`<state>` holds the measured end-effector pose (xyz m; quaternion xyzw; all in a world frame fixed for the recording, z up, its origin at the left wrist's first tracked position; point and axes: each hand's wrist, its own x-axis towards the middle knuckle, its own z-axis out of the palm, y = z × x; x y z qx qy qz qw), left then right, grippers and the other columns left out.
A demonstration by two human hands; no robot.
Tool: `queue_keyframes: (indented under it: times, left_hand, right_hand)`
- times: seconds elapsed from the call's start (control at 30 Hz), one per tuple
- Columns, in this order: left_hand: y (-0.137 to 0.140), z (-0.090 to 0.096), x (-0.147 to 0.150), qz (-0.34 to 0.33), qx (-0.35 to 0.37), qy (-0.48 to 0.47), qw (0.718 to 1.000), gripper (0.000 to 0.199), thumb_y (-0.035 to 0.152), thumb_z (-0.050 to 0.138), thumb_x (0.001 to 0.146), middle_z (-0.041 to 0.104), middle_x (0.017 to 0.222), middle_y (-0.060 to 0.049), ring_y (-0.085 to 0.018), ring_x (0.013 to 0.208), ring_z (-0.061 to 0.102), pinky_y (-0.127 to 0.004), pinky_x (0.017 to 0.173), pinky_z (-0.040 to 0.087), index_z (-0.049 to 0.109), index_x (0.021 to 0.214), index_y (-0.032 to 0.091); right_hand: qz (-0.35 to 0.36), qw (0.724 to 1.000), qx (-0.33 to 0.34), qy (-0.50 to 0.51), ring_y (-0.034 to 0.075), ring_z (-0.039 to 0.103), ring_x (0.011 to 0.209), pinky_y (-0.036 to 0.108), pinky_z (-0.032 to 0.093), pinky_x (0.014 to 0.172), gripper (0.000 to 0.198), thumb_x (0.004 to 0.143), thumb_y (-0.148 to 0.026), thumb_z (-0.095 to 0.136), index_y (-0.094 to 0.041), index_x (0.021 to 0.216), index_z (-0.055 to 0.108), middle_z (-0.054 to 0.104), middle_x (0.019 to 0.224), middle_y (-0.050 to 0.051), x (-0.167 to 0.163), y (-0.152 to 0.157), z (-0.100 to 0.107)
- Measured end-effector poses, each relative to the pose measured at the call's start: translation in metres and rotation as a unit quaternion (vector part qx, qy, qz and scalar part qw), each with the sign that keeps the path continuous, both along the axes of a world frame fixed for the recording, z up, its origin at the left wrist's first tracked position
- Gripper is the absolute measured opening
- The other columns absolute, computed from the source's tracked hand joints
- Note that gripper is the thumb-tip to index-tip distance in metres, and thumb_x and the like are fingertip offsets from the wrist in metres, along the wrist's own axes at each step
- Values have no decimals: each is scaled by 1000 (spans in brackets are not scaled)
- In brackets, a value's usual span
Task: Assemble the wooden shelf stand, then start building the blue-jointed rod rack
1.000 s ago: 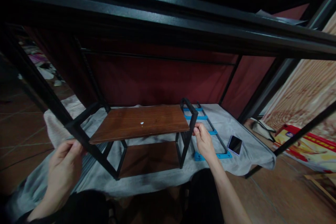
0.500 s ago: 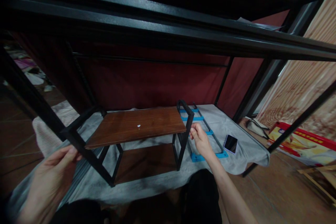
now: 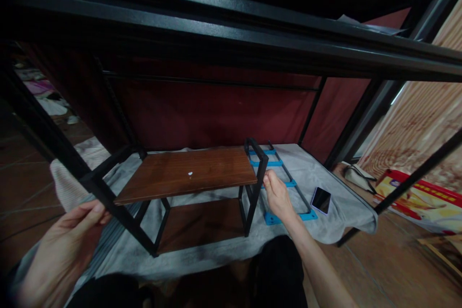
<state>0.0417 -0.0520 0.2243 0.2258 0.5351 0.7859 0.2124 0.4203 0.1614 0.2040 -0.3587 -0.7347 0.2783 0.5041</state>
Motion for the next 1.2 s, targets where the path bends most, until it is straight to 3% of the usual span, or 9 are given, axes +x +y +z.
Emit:
queue_keyframes:
  times: [0.27, 0.47, 0.57, 0.73, 0.93, 1.07, 1.2]
  left_hand:
    - [1, 0, 3, -5, 28, -20, 999, 32, 31, 91, 49, 64, 71, -1, -11, 61, 49, -20, 49, 44, 76, 75, 20]
    - [-3, -4, 4, -31, 34, -12, 999, 33, 32, 91, 56, 60, 63, 1, -7, 56, 47, -18, 54, 41, 72, 76, 15]
    - [-3, -5, 3, -29, 50, 2, 998, 27, 29, 88, 61, 60, 64, 1, -7, 57, 47, -19, 55, 39, 72, 76, 14]
    - [-3, -9, 4, -22, 77, -2, 997, 24, 26, 87, 63, 58, 64, 2, -8, 58, 47, -20, 55, 38, 72, 78, 15]
    - [-5, -11, 3, -27, 62, 3, 998, 24, 26, 86, 64, 60, 67, 1, -8, 59, 48, -20, 55, 38, 72, 80, 15]
    - [-7, -10, 5, -18, 57, 12, 998, 23, 25, 85, 64, 61, 69, 1, -8, 59, 48, -20, 56, 39, 71, 80, 15]
    - [-10, -9, 6, -47, 57, 10, 997, 25, 29, 83, 69, 60, 68, 1, -8, 58, 49, -20, 55, 39, 71, 85, 15]
  right_hand:
    - [27, 996, -75, 30, 18, 51, 67, 31, 40, 63, 40, 92, -63, 50, -26, 80, 57, 54, 67, -2, 4, 0, -1]
    - [14, 997, -80, -5, 19, 46, 67, 32, 36, 60, 49, 87, -69, 54, -25, 66, 56, 51, 66, 0, 13, 5, 1]
    - [49, 992, -117, -11, 19, 45, 66, 32, 37, 61, 49, 88, -67, 54, -25, 63, 56, 49, 65, 1, 16, 10, 0]
    - [121, 962, -237, 53, 16, 38, 57, 31, 37, 53, 44, 81, -63, 65, -23, 64, 56, 45, 62, 0, 14, 10, 4]
    - [155, 915, -356, 110, 12, 31, 53, 28, 35, 46, 38, 76, -52, 74, -23, 65, 53, 40, 63, -2, 15, 4, 14]
    - [168, 893, -401, 118, 12, 30, 54, 27, 37, 46, 36, 77, -50, 74, -22, 65, 53, 39, 64, -2, 18, 3, 18]
    - [151, 896, -404, 106, 12, 34, 53, 26, 38, 46, 37, 76, -53, 75, -22, 67, 56, 40, 62, -2, 20, 1, 21]
